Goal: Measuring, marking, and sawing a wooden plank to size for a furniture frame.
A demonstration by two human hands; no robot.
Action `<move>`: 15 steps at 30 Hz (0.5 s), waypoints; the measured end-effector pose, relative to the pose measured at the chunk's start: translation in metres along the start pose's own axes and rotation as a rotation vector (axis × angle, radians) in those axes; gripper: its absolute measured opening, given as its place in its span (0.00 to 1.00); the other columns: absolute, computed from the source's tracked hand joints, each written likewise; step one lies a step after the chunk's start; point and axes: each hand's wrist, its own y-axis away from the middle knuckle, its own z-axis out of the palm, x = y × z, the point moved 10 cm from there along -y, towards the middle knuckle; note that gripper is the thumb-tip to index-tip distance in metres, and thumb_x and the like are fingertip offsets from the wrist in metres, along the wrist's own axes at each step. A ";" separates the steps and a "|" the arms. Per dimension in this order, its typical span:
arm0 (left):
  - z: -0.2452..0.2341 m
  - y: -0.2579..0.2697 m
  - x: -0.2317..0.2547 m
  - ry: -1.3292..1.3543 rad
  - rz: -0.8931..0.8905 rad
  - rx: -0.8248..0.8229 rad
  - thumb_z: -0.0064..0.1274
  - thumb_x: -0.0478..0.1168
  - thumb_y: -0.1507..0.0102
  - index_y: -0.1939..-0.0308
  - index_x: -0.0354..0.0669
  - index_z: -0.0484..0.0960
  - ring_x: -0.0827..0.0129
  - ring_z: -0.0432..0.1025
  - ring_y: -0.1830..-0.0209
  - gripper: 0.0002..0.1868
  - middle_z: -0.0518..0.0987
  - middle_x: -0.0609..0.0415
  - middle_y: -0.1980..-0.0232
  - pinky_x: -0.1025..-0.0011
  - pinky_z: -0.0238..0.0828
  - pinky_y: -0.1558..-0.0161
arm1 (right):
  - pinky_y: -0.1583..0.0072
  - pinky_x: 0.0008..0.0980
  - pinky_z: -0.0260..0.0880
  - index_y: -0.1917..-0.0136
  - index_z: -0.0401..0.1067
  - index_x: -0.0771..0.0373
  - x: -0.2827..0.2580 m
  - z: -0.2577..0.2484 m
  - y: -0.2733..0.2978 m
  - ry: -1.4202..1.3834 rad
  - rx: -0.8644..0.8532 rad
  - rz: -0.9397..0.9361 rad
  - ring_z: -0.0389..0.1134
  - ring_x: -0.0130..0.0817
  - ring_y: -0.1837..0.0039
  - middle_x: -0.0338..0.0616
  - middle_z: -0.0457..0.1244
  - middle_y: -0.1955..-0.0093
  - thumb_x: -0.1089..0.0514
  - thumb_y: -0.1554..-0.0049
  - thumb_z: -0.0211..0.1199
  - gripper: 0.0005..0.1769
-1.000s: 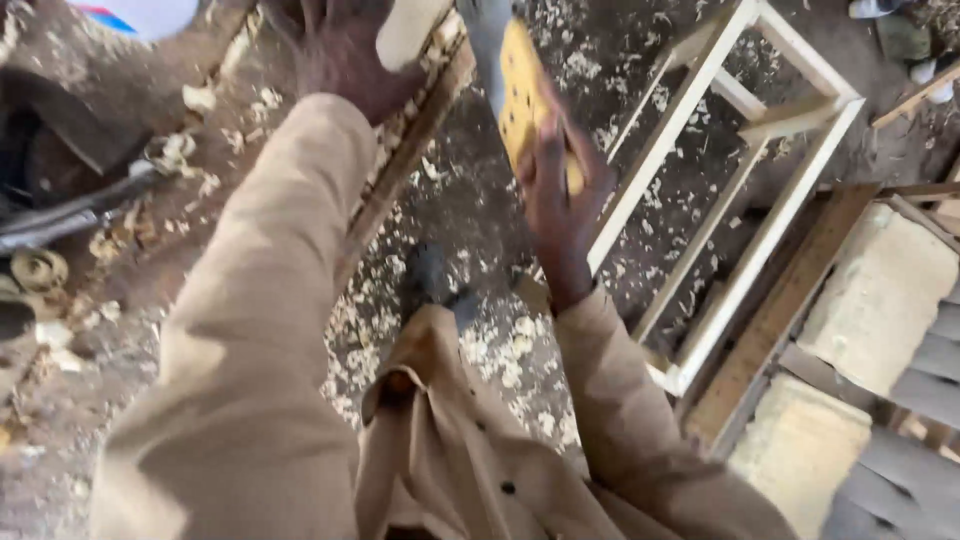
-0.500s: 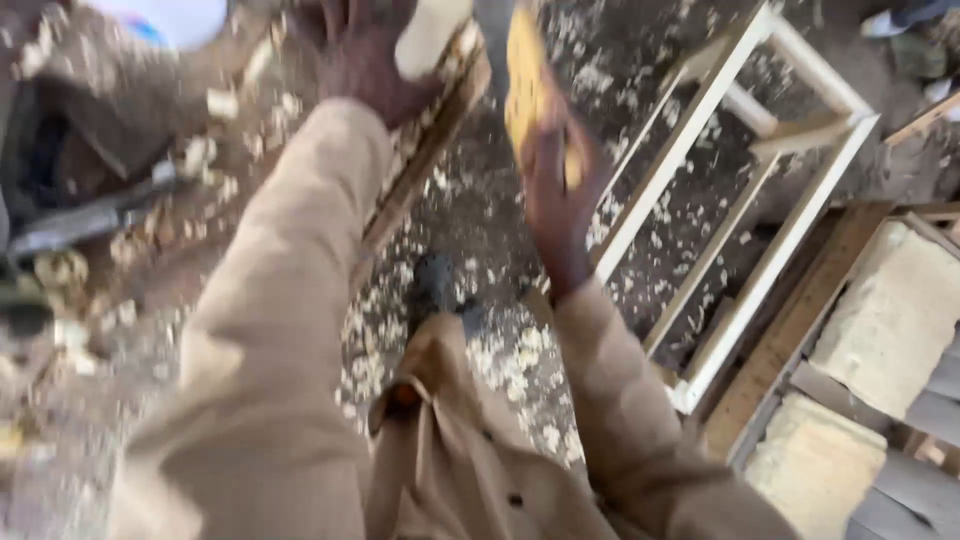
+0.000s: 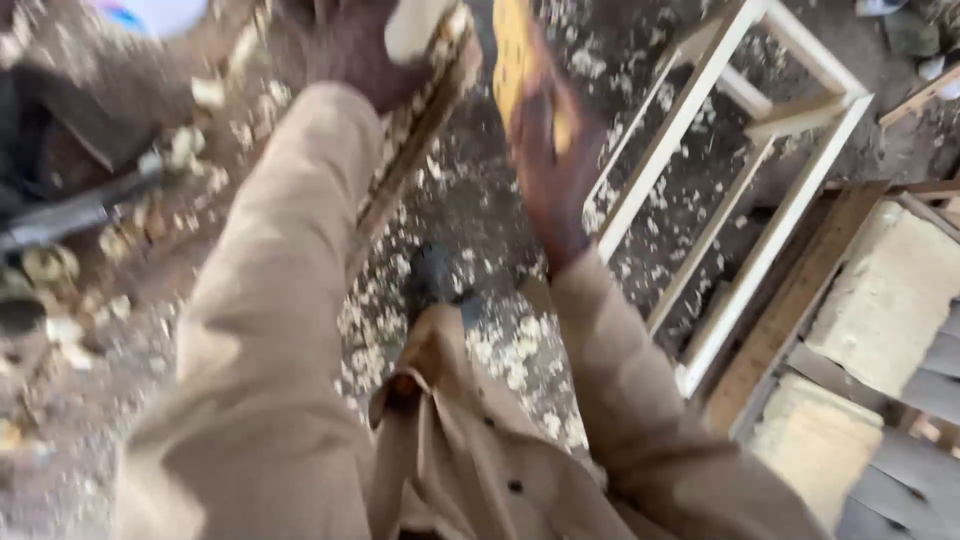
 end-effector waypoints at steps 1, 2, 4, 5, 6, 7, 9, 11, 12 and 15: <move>-0.003 -0.001 -0.003 0.002 -0.028 -0.039 0.56 0.55 0.51 0.37 0.60 0.59 0.43 0.40 0.36 0.40 0.54 0.46 0.34 0.35 0.25 0.45 | 0.71 0.22 0.54 0.52 0.61 0.56 -0.005 -0.002 0.013 0.082 -0.009 0.167 0.52 0.22 0.74 0.33 0.54 0.75 0.55 0.38 0.44 0.06; 0.003 0.007 -0.002 0.027 -0.064 -0.096 0.58 0.53 0.52 0.33 0.61 0.54 0.42 0.30 0.34 0.45 0.46 0.45 0.30 0.31 0.20 0.45 | 0.70 0.21 0.49 0.68 0.62 0.53 -0.011 -0.011 0.036 0.184 -0.035 0.351 0.50 0.19 0.75 0.30 0.51 0.77 0.50 0.41 0.43 0.16; 0.033 -0.016 -0.013 -0.006 -0.008 -0.011 0.56 0.59 0.53 0.40 0.55 0.63 0.45 0.50 0.46 0.39 0.61 0.46 0.42 0.42 0.40 0.51 | 0.59 0.26 0.57 0.55 0.63 0.59 -0.036 -0.059 0.081 0.287 0.007 0.430 0.56 0.27 0.58 0.41 0.56 0.60 0.54 0.44 0.47 0.09; 0.042 -0.017 -0.028 -0.057 0.036 0.063 0.54 0.64 0.53 0.47 0.50 0.73 0.47 0.70 0.58 0.36 0.76 0.47 0.53 0.53 0.60 0.58 | 0.48 0.30 0.65 0.41 0.65 0.66 -0.046 -0.083 0.108 0.375 0.038 0.519 0.62 0.34 0.42 0.51 0.61 0.42 0.57 0.47 0.51 0.21; 0.020 -0.007 -0.025 -0.083 -0.004 0.056 0.54 0.64 0.53 0.47 0.50 0.73 0.47 0.70 0.58 0.36 0.76 0.47 0.53 0.53 0.60 0.58 | 0.48 0.30 0.65 0.41 0.65 0.66 -0.044 -0.083 0.120 0.345 0.002 0.534 0.62 0.34 0.42 0.51 0.61 0.42 0.57 0.47 0.51 0.21; 0.007 0.002 -0.023 -0.036 -0.058 -0.022 0.55 0.58 0.51 0.42 0.58 0.65 0.48 0.56 0.45 0.35 0.65 0.50 0.42 0.43 0.39 0.50 | 0.62 0.24 0.63 0.43 0.65 0.63 -0.057 -0.084 0.125 0.267 0.008 0.369 0.60 0.27 0.59 0.45 0.61 0.57 0.57 0.43 0.49 0.16; 0.003 0.000 -0.004 0.043 -0.061 -0.078 0.57 0.53 0.49 0.37 0.66 0.58 0.48 0.43 0.33 0.37 0.54 0.53 0.32 0.33 0.19 0.43 | 0.75 0.18 0.60 0.44 0.65 0.59 -0.046 -0.086 0.113 0.222 0.055 0.173 0.58 0.20 0.76 0.38 0.61 0.73 0.56 0.39 0.47 0.12; 0.004 0.002 0.004 0.068 0.007 -0.091 0.52 0.49 0.47 0.33 0.57 0.48 0.40 0.29 0.33 0.42 0.53 0.65 0.30 0.29 0.11 0.47 | 0.41 0.24 0.73 0.38 0.60 0.66 0.009 -0.057 0.084 -0.140 -0.017 0.284 0.64 0.38 0.39 0.49 0.61 0.41 0.56 0.38 0.44 0.17; 0.009 0.000 0.002 0.071 0.012 -0.110 0.52 0.49 0.47 0.33 0.57 0.48 0.40 0.29 0.33 0.42 0.53 0.65 0.30 0.29 0.11 0.47 | 0.41 0.24 0.73 0.38 0.60 0.66 0.035 -0.036 0.052 -0.132 -0.006 0.300 0.64 0.38 0.39 0.49 0.61 0.41 0.56 0.38 0.44 0.17; 0.007 0.000 -0.003 0.014 -0.041 -0.049 0.60 0.59 0.51 0.37 0.65 0.59 0.51 0.45 0.33 0.41 0.55 0.55 0.32 0.32 0.22 0.45 | 0.70 0.23 0.51 0.35 0.60 0.58 -0.001 0.004 -0.002 -0.208 -0.044 -0.217 0.47 0.19 0.73 0.39 0.56 0.72 0.58 0.36 0.50 0.16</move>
